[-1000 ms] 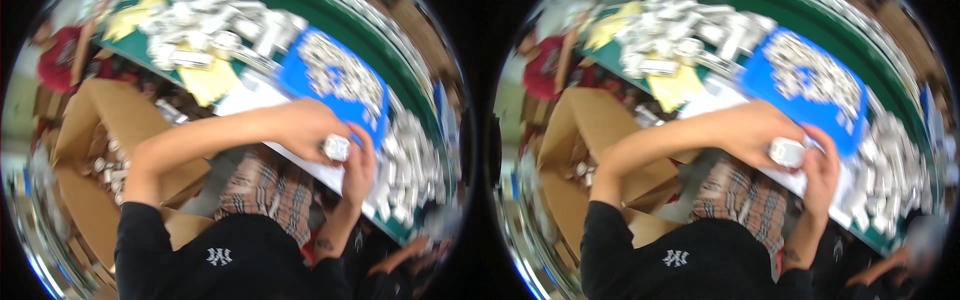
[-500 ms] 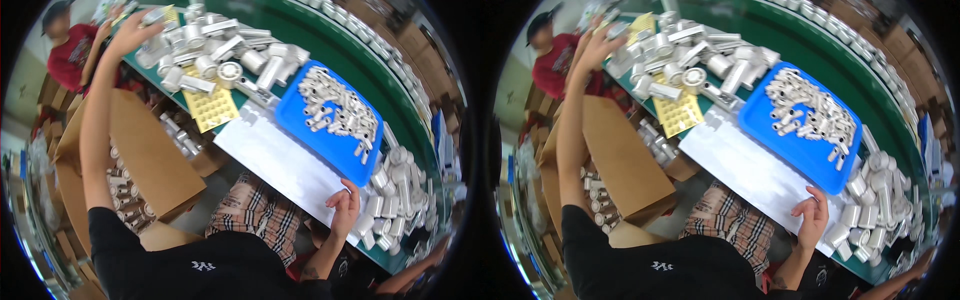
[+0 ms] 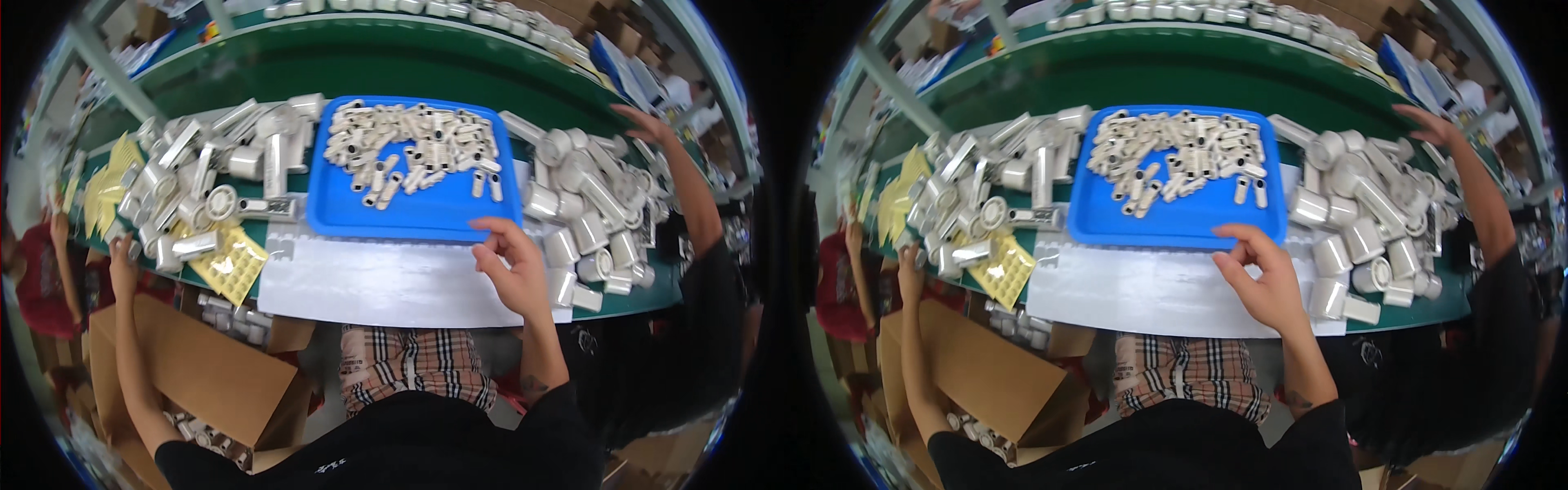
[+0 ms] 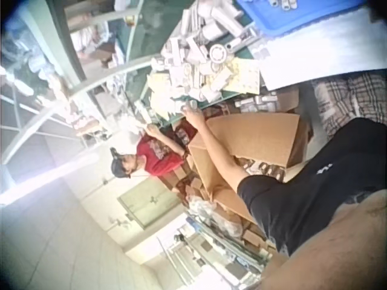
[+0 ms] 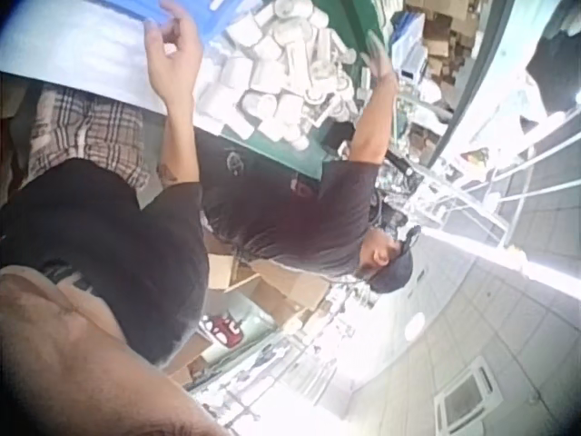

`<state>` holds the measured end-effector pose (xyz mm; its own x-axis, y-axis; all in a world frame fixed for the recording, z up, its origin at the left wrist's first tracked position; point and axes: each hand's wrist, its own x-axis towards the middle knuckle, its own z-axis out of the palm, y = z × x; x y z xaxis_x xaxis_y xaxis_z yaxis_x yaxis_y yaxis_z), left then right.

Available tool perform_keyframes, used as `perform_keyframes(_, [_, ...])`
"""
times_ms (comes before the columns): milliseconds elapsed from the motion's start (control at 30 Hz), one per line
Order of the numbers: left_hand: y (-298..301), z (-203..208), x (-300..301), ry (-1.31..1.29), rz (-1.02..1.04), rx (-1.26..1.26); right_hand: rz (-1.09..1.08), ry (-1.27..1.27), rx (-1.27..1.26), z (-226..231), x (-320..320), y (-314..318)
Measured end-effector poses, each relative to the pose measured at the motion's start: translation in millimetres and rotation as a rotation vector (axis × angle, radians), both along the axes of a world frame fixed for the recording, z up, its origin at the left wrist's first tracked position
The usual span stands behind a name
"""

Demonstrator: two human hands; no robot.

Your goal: Assembling the components of small portable electronic fans on a factory production line.

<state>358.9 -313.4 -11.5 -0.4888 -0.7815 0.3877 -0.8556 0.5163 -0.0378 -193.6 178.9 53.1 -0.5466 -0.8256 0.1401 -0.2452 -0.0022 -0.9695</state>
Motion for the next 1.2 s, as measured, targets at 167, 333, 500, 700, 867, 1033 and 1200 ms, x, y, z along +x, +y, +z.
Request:
perform_keyframes(167, [-14,-7,6,0.149,-0.205,0.150,-0.071,0.349,0.088,37,-44,-2])
perform_keyframes(333, [-28,19,19,0.284,-0.037,0.168,-0.215,1.017,0.428,56,-134,-31])
perform_keyframes(500, [35,69,-66,0.525,-0.129,0.050,-0.255,1.240,0.947,19,-213,-94])
perform_keyframes(700, [141,124,-137,0.615,-0.276,0.300,-0.177,1.016,1.154,29,-235,-112])
perform_keyframes(867, [183,138,-146,0.621,-0.378,0.336,-0.214,0.854,0.726,71,-252,-104])
perform_keyframes(1033, [239,138,-226,0.551,-0.577,0.412,-0.209,0.472,0.366,101,-170,-84])
perform_keyframes(1200, [312,132,-307,0.382,-1.063,0.338,0.204,-0.557,0.282,29,-67,-69])
